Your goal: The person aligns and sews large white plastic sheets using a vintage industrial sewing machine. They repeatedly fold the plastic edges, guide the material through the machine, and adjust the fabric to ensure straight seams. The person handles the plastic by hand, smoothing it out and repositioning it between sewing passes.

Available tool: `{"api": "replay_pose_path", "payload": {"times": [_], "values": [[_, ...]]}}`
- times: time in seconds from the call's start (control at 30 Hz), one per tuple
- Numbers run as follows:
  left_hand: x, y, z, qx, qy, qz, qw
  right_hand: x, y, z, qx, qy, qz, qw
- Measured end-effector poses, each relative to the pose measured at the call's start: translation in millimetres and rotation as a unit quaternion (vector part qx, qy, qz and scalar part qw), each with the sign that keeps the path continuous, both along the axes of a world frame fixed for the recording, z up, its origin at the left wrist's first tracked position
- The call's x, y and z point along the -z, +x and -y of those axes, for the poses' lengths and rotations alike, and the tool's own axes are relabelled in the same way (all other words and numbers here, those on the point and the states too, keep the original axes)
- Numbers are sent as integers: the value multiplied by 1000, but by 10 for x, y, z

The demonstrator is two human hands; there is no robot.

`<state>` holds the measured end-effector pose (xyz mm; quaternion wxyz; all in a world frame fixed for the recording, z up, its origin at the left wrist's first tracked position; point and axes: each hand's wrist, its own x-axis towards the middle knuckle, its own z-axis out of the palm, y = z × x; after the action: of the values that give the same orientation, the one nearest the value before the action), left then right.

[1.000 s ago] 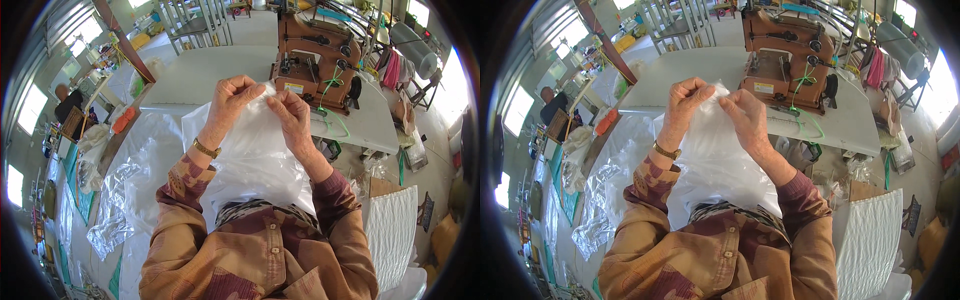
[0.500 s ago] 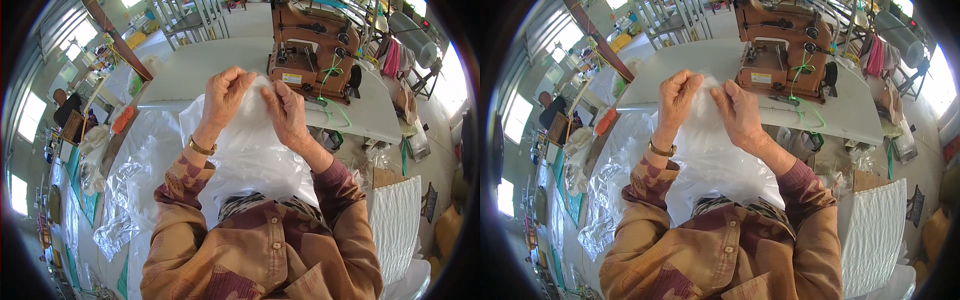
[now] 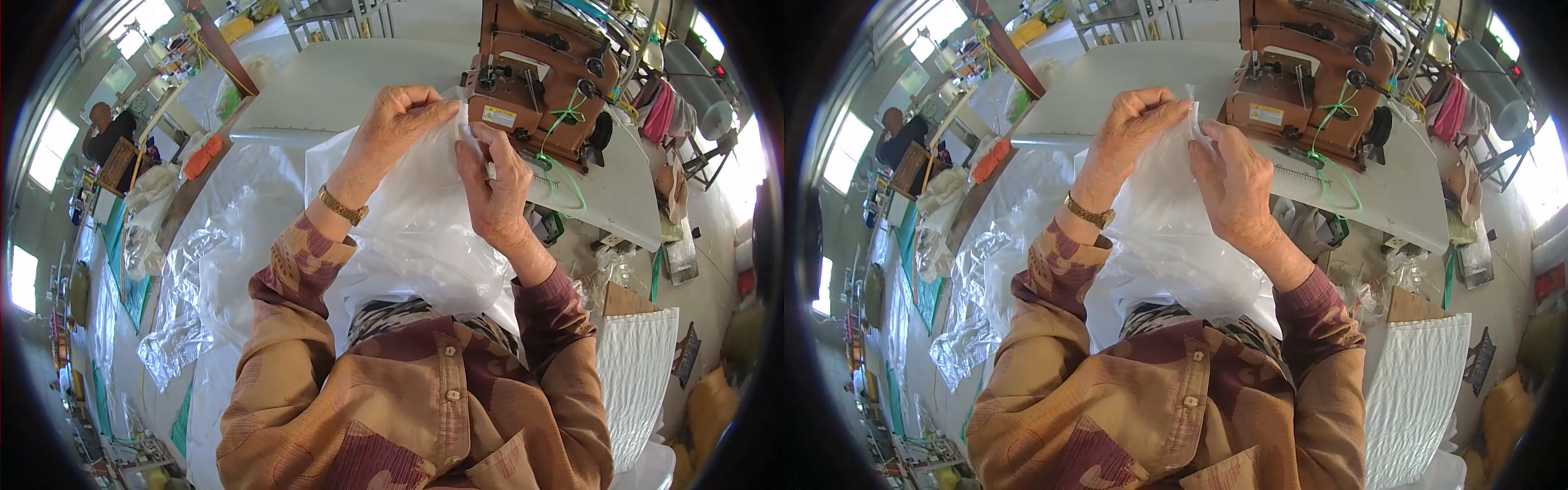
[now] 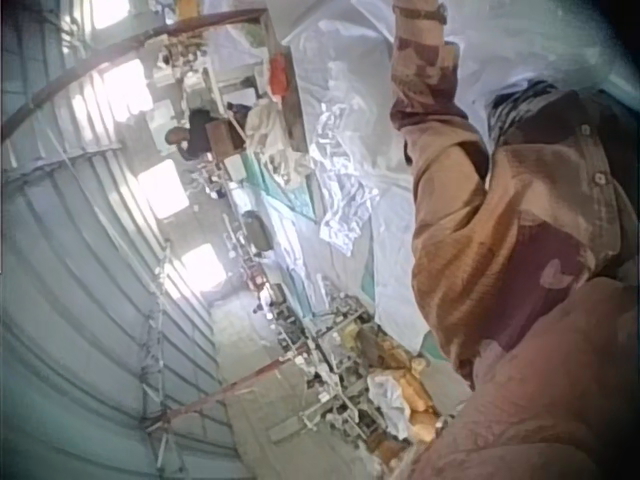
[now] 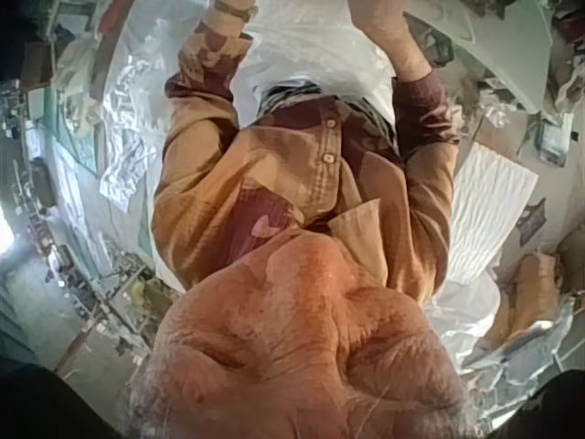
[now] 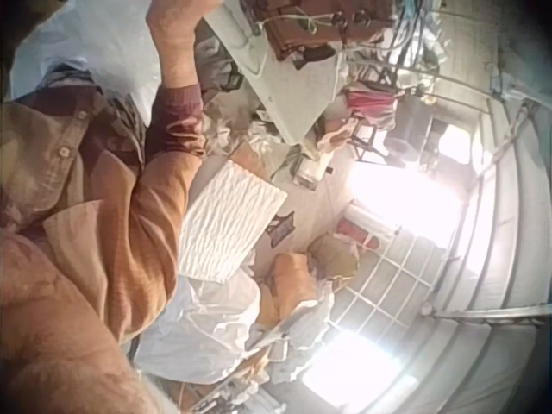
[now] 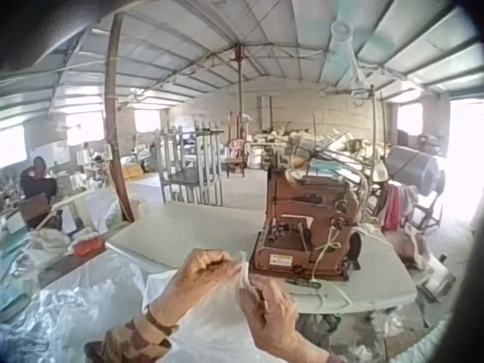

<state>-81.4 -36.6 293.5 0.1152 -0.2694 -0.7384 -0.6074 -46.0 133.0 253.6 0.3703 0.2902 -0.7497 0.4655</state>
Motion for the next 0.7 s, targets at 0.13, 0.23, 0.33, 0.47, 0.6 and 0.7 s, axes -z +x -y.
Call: {"api": "replay_pose_path", "payload": {"times": [0.13,0.23,0.33,0.47,0.6,0.7], "values": [[-5,18,-48,15,29,47,998,45,3,7,22,56,-44,997],[-6,12,-55,48,39,63,996,73,-9,-16,51,114,-83,989],[74,-77,-46,53,49,84,994,56,25,-42,74,168,-72,980],[108,-44,-125,1,93,112,989,101,32,-106,88,211,-56,972],[30,-13,-84,-58,19,151,987,118,45,-144,99,212,-68,970],[72,-133,-51,86,-19,107,990,141,48,-197,119,231,-73,963]]}}
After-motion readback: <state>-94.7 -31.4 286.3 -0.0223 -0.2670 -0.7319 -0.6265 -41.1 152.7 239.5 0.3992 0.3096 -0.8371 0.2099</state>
